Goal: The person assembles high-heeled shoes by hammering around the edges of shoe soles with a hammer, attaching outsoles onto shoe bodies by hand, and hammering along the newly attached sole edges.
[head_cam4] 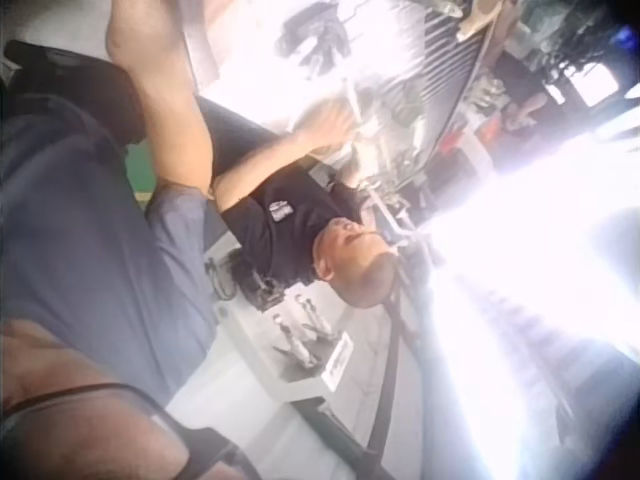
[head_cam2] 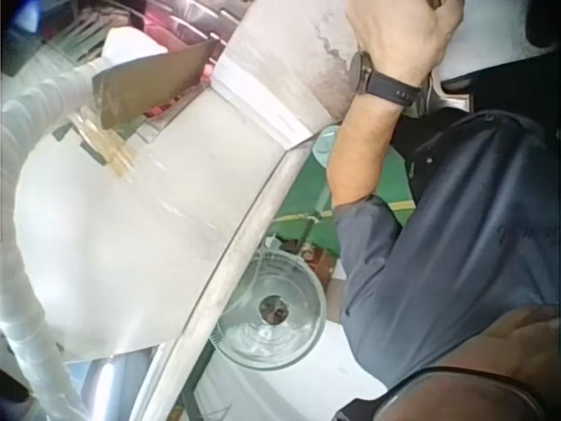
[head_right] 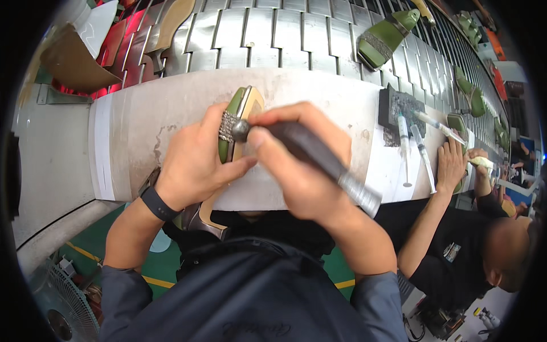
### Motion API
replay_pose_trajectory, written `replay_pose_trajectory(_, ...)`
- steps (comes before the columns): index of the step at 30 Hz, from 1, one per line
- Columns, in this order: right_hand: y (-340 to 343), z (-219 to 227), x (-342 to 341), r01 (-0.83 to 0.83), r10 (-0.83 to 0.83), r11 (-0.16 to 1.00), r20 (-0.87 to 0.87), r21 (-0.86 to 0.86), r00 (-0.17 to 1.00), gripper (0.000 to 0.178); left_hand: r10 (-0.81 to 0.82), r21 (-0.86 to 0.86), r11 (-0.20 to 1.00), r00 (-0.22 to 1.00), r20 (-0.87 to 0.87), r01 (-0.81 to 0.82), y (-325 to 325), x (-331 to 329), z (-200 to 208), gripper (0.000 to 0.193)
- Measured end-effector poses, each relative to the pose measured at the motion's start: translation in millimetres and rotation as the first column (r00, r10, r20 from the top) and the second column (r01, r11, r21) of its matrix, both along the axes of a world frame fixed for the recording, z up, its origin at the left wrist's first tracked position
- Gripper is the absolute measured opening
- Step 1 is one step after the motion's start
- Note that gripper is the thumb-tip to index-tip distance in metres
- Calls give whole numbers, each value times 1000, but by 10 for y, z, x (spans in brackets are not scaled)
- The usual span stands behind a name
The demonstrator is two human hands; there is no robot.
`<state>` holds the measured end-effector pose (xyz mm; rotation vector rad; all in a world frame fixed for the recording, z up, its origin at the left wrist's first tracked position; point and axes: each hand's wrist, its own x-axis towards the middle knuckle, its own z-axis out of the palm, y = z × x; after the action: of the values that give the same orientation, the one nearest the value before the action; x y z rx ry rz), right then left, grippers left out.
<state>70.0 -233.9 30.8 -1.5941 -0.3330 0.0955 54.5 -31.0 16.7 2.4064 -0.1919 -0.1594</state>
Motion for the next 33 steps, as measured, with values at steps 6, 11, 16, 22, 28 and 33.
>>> replay_pose_trajectory(6,105,-110,690,181,-159,982,-261,62,952,15,-25,95,995,1000,9,24,57,-28,-41,71)
replay_pose_trajectory(11,-191,-543,781,166,-111,982,-424,95,899,23,84,-58,996,941,329,-69,206,-1,237,89)
replay_pose_trajectory(16,-204,-461,352,164,-149,986,-273,33,950,26,82,-459,884,937,339,88,271,-206,923,76)
replay_pose_trajectory(22,-255,499,-278,-5,-13,993,156,117,988,26,70,-371,920,880,469,124,-36,-434,885,75)
replay_pose_trajectory(28,-262,1273,-691,-258,252,966,144,27,957,48,75,-344,930,852,518,127,-214,-596,828,81)
replay_pose_trajectory(33,-133,1432,-667,-138,139,990,-23,34,990,41,11,-266,945,795,606,190,-171,-650,743,82)
